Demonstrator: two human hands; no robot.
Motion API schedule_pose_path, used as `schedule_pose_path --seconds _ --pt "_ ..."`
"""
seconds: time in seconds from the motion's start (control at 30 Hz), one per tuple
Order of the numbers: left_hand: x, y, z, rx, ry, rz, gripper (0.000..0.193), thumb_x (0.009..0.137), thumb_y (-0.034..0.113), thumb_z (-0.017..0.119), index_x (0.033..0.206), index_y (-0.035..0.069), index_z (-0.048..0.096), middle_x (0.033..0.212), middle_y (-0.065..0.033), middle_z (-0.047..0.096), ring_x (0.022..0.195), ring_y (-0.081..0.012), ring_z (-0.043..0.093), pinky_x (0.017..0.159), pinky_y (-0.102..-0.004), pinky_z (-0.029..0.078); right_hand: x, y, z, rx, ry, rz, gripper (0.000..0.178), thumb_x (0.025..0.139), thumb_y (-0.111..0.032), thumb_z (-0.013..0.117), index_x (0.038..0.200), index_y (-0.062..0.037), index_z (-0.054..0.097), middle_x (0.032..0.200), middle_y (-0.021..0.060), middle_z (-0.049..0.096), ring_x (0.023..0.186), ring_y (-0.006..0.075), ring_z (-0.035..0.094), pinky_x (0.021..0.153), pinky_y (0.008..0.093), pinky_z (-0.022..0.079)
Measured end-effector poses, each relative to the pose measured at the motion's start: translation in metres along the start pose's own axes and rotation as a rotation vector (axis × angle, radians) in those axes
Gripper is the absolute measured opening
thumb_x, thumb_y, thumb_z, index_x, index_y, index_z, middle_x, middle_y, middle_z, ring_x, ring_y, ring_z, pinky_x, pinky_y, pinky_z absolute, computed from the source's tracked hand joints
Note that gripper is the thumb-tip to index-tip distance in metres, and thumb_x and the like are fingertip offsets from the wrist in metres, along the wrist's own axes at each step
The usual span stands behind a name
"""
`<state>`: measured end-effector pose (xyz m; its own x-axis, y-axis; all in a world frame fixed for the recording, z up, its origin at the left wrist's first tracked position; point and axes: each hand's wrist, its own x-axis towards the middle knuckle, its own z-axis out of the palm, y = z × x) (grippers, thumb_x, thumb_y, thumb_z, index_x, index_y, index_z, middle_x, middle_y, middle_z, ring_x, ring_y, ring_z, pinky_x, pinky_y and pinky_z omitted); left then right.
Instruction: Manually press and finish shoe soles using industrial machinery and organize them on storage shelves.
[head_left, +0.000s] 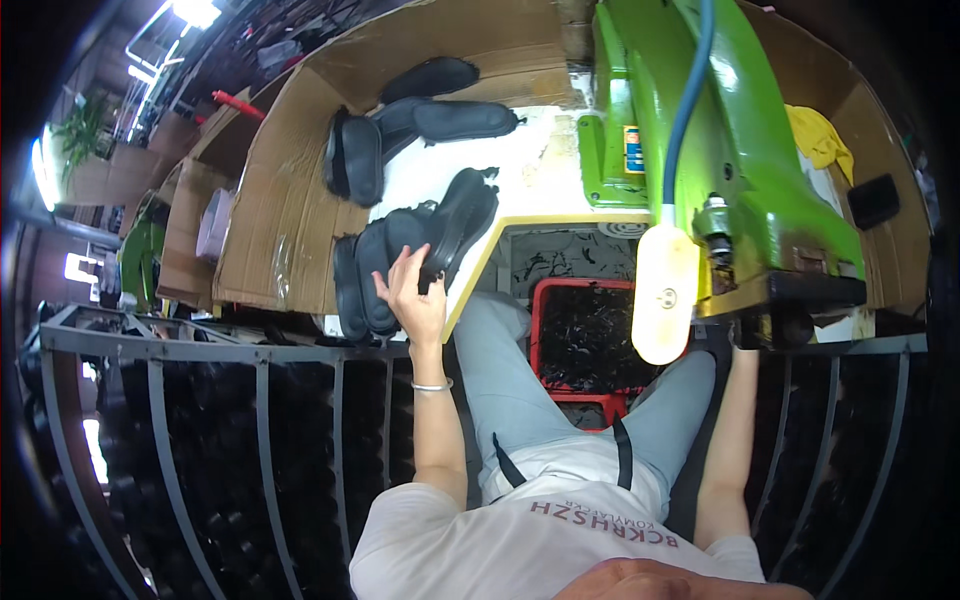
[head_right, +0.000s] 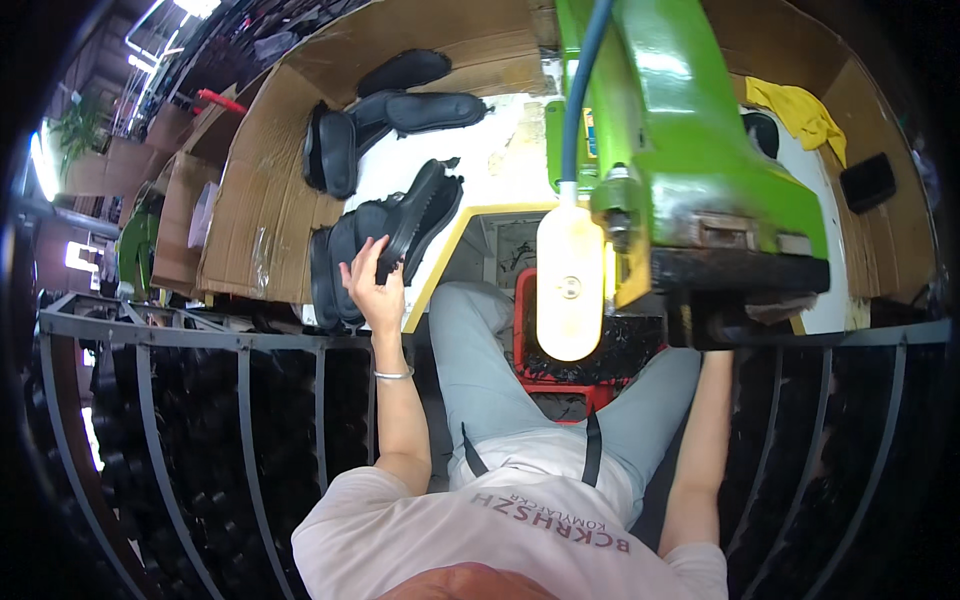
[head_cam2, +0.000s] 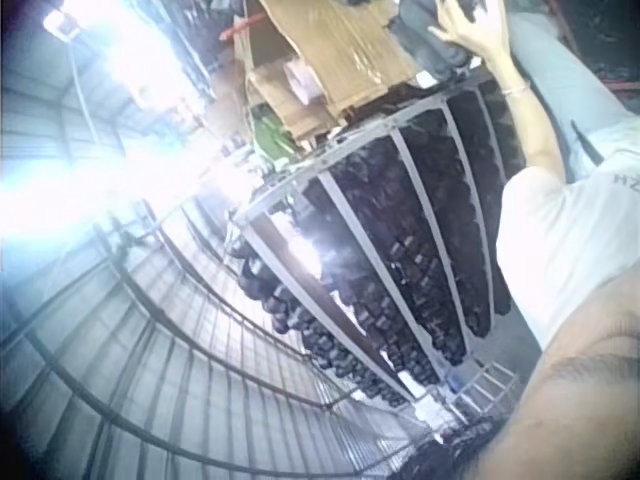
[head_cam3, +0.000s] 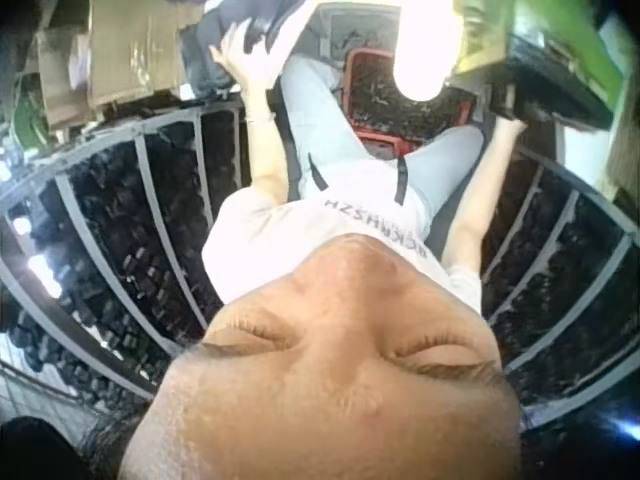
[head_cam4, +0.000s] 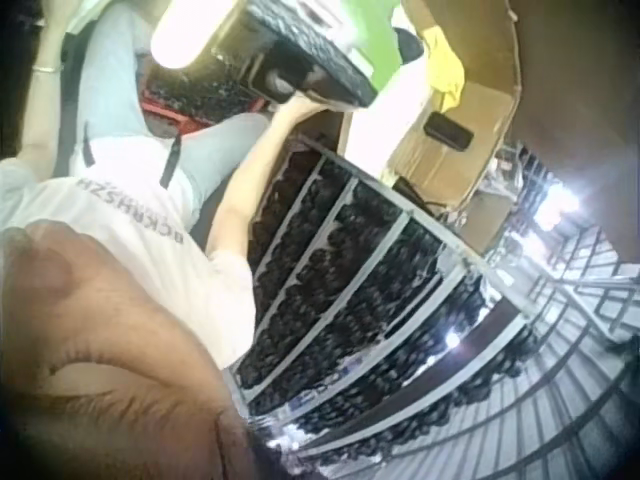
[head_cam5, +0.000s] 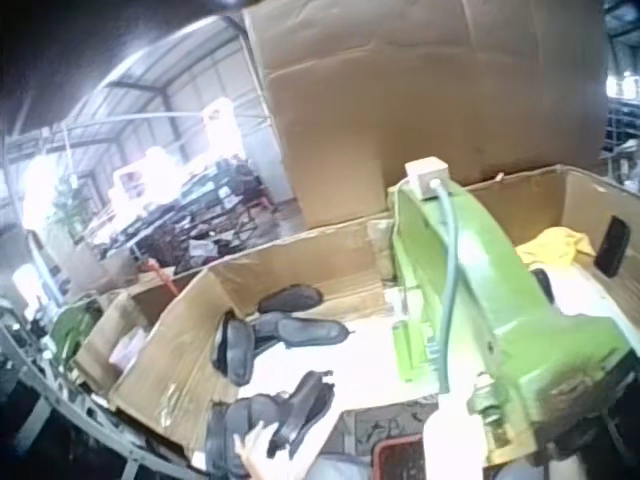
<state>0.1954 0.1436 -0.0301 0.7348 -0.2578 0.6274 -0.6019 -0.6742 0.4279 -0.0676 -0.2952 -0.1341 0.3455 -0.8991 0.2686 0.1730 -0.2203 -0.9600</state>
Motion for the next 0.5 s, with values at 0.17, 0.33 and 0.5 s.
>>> schedule_pose_path --seconds 0.17,0.33,0.5 --pt "-0.013 0.052 -0.075 -0.398 -0.312 0.196 0.047 0.057 -0.016 0.049 0.097 0.002 0.066 0.095 -0.0147 0.063 0.089 -0.0297 0.062 0.079 -0.0336 0.049 -0.165 -0.092 0.075 0.539 -0.621 0.761 0.049 0.097 -0.034 0.044 0.115 0.0107 0.045 0.103 0.0179 0.062 0.083 0.0250 0.065 0.065 0.0342 0.056" --pt "-0.058 0.102 -0.028 -1.077 -0.784 0.194 0.054 0.054 -0.017 0.051 0.103 0.003 0.064 0.109 -0.0158 0.059 0.101 -0.0295 0.059 0.084 -0.0341 0.049 -0.190 -0.126 0.058 0.787 -0.469 1.089 0.028 0.088 -0.014 0.055 0.106 0.0066 0.055 0.087 0.0150 0.066 0.067 0.0245 0.066 0.046 0.0319 0.055" --pt "-0.110 0.169 0.000 -2.115 -0.884 -0.714 0.089 0.076 -0.011 0.057 0.144 0.007 0.003 0.145 -0.0126 0.024 0.132 -0.0240 0.029 0.105 -0.0358 0.031 -0.230 -0.140 0.035 0.650 0.069 0.921 0.031 0.078 -0.002 0.060 0.109 -0.0040 0.056 0.098 0.0080 0.064 0.081 0.0195 0.064 0.060 0.0302 0.055"
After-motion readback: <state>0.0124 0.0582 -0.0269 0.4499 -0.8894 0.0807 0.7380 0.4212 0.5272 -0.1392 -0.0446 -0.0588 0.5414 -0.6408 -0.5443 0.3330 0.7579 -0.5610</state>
